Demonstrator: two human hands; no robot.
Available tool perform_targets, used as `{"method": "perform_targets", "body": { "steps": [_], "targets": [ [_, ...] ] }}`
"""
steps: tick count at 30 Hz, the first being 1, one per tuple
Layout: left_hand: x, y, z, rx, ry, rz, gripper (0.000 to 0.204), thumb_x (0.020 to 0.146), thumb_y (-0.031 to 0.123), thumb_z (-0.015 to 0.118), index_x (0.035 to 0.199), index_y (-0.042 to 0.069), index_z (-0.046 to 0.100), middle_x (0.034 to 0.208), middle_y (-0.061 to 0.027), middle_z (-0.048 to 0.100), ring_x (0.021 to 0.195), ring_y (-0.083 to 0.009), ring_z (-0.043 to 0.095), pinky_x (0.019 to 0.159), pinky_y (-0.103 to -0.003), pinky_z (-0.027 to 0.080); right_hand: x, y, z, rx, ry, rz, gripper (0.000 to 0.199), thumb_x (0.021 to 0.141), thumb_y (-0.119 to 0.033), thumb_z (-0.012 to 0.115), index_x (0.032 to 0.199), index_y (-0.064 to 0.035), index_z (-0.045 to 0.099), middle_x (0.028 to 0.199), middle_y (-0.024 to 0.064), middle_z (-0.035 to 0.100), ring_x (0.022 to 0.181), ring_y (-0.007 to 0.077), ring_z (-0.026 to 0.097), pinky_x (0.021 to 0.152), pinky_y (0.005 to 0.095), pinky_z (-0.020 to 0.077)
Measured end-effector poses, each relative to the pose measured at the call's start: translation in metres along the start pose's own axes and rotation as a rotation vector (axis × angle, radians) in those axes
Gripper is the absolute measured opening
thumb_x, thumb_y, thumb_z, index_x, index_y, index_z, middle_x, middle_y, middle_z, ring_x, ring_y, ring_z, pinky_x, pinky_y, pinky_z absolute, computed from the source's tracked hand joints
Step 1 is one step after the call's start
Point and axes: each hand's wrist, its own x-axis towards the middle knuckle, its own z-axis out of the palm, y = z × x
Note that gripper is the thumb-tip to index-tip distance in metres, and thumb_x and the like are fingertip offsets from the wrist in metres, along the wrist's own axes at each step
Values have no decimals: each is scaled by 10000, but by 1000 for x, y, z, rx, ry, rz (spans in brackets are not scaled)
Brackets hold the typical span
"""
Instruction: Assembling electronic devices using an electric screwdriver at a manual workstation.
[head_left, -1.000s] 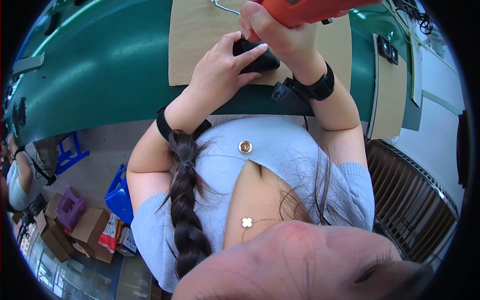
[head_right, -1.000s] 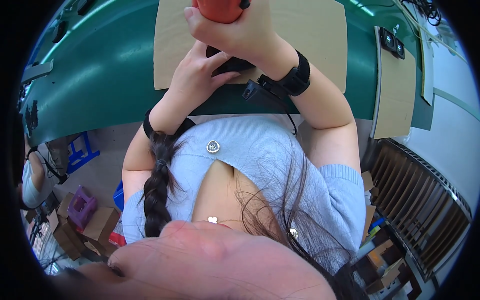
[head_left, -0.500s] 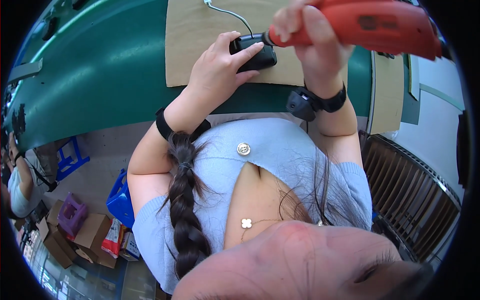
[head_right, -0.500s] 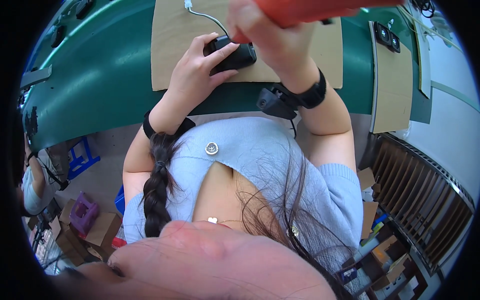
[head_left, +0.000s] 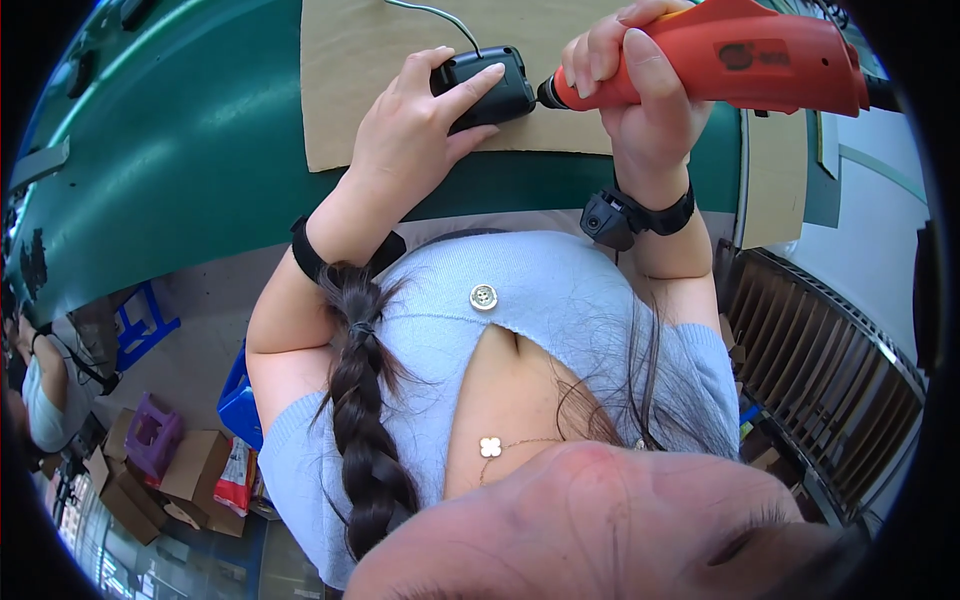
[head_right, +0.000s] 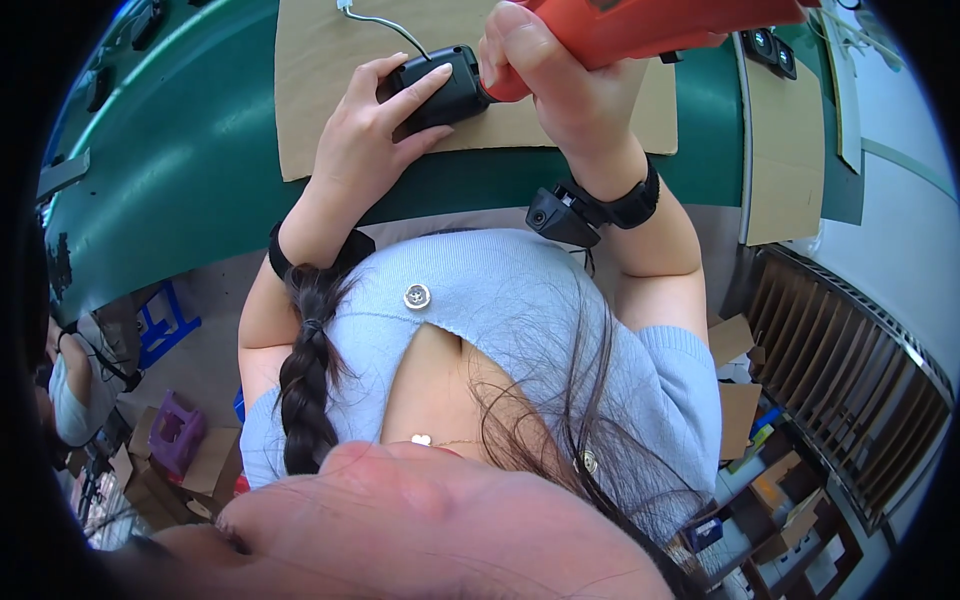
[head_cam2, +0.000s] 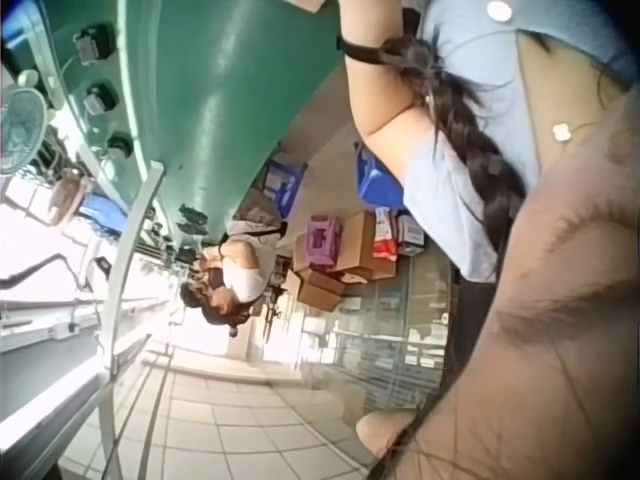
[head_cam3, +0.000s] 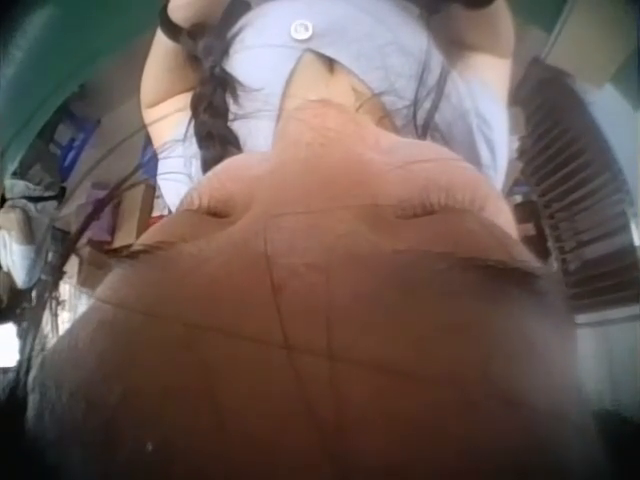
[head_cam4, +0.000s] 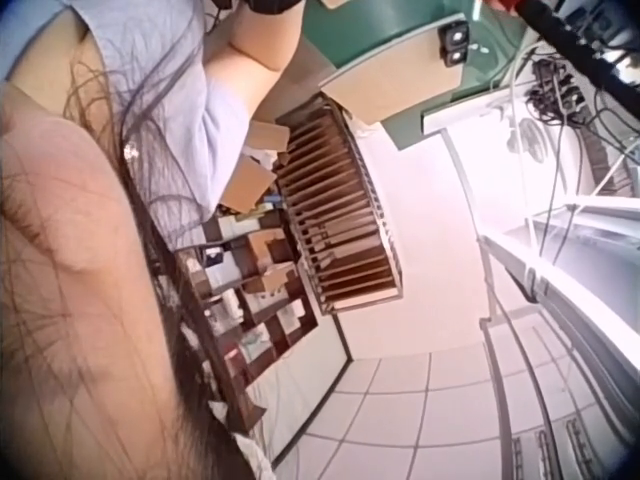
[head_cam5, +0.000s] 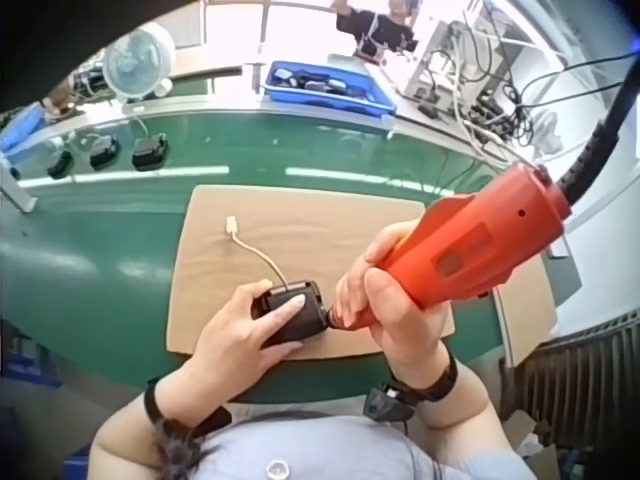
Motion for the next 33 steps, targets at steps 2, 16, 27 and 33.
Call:
{"method": "perform_targets", "body": {
  "steps": [2, 16, 27, 33],
  "targets": [
    [-1, 0, 0, -3, 0, -2, 572, 760, 237, 834, 1299, 260, 647, 1255, -157, 543, 1034, -333, 643, 851, -400, 565, -2, 1, 0, -8, -7, 12, 220, 909, -58, 598, 1072, -34, 454, 688, 87, 544, 545, 169, 547, 565, 327, 526],
    [-3, 1, -2, 9, 12, -14, 581, 753, 252, 833, 1302, 294, 647, 1255, -153, 544, 995, -327, 652, 838, -399, 567, -9, 3, 10, -25, -78, 68, 271, 908, -36, 606, 1087, -58, 404, 734, 84, 545, 615, 163, 553, 610, 302, 509],
    [-2, 2, -2, 28, 12, -9, 569, 756, 258, 830, 1296, 290, 652, 1252, -152, 543, 986, -325, 654, 829, -398, 569, -5, 11, 0, -74, -145, 19, 250, 906, -21, 606, 1078, -51, 428, 722, 92, 549, 599, 171, 567, 598, 312, 517],
    [-3, 3, 3, 33, 23, -9, 562, 760, 263, 831, 1293, 282, 653, 1249, -154, 543, 986, -324, 656, 829, -399, 572, 7, 20, -31, -144, -396, -178, 291, 960, -171, 591, 1218, -56, 520, 797, 67, 614, 641, 155, 583, 633, 323, 506]
  ]
}}
